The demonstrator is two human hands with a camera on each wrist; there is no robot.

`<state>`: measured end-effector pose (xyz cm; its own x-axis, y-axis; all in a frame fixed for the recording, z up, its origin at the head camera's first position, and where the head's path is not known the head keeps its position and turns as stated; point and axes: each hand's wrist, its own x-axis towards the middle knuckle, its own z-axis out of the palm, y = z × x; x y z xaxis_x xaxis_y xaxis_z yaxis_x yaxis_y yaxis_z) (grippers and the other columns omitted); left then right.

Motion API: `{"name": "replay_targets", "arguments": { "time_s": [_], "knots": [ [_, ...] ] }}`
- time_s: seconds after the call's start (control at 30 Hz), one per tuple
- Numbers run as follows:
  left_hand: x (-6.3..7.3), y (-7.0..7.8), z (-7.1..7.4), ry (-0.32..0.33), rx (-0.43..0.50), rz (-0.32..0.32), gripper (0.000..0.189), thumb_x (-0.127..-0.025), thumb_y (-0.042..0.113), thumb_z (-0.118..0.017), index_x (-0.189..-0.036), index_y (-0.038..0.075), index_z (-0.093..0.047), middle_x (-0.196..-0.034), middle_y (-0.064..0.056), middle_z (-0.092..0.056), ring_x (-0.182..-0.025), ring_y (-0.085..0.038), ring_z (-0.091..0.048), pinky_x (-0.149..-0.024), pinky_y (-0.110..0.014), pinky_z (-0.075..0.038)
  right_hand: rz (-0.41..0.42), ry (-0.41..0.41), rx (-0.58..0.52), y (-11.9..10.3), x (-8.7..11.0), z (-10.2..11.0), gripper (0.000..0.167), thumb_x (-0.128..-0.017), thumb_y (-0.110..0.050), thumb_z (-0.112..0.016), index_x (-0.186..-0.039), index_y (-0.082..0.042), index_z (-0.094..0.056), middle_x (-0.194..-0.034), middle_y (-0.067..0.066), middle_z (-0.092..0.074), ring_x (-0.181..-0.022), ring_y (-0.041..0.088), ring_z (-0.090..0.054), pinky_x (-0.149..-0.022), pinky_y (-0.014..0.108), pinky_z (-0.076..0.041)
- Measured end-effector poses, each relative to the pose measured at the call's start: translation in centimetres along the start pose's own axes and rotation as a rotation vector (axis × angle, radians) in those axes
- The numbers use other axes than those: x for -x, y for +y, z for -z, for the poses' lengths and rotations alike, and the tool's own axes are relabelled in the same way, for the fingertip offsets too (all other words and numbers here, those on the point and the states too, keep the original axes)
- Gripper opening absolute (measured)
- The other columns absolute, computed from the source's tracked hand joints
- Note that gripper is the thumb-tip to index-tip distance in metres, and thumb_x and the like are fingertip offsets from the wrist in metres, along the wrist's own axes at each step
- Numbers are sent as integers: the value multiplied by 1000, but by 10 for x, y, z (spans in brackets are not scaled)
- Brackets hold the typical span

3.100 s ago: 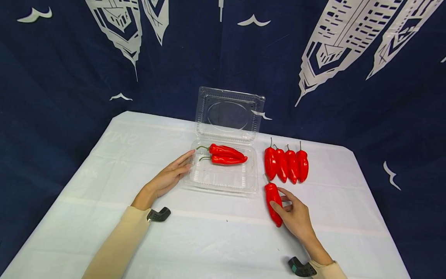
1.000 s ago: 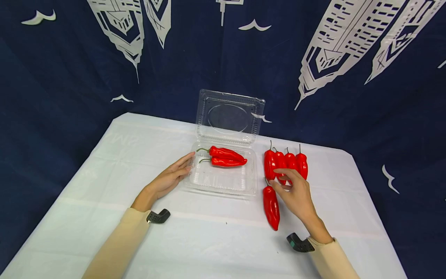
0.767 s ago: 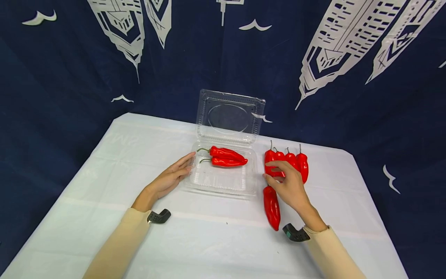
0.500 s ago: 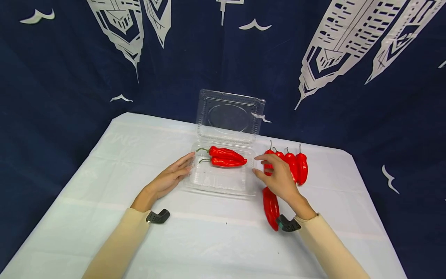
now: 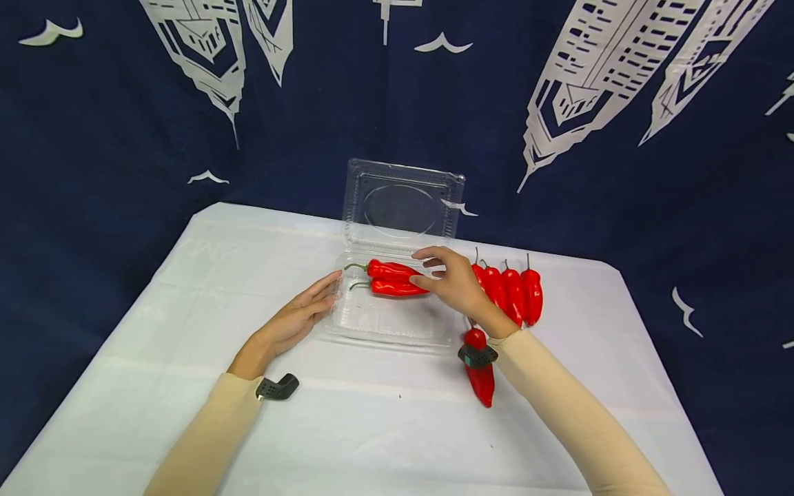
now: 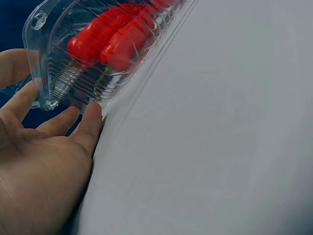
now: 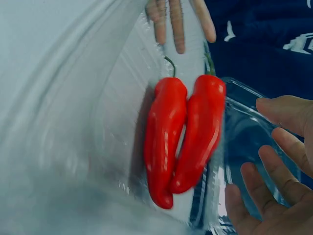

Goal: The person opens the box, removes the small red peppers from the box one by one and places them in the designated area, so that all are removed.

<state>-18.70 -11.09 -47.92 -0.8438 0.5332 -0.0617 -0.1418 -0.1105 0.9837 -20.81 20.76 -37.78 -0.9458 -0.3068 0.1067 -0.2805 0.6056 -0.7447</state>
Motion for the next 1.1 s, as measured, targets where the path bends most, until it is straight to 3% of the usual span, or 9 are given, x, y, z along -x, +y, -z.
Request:
{"name": "replay_targets", "arguments": {
  "time_s": [0.2, 0.43, 0.9, 1.1],
  "knots": [
    [2, 1, 2, 7, 0, -5, 59, -106, 18, -48, -159, 32, -26, -168, 1, -14, -155, -17, -11, -126, -41, -17, -10, -62, -28, -3, -16, -14, 42, -87, -8, -77, -126, -1, -64, -131, 15, -62, -117, 37, -62, -104, 53, -50],
    [1, -1, 3, -4, 12, -6, 59, -106, 18, -48, -159, 33, -27, -169, 1, -12, -155, -16, -9, -127, -41, -16, -108, -84, -68, -2, -21, -22, 42, -88, -12, -76, -128, -5, -64, -134, 15, -61, -121, 36, -59, -102, 49, -53],
    [0, -2, 2, 5, 7, -4, 58, -106, 20, -49, -158, 32, -28, -169, 1, -12, -155, -16, -8, -127, -41, -16, -116, -33, 82, -5, -28, -40, 37, -87, -4, -74, -123, -5, -67, -131, 19, -62, -121, 37, -57, -100, 49, -53],
    [-1, -1, 0, 1, -1, 2, 60, -106, 20, -49, -160, 27, -24, -168, 1, -14, -155, -16, -9, -127, -40, -16, -122, -45, 129, -2, -29, -44, 37, -86, -3, -73, -123, -5, -67, -130, 17, -63, -121, 38, -59, -100, 49, -53]
  ]
}}
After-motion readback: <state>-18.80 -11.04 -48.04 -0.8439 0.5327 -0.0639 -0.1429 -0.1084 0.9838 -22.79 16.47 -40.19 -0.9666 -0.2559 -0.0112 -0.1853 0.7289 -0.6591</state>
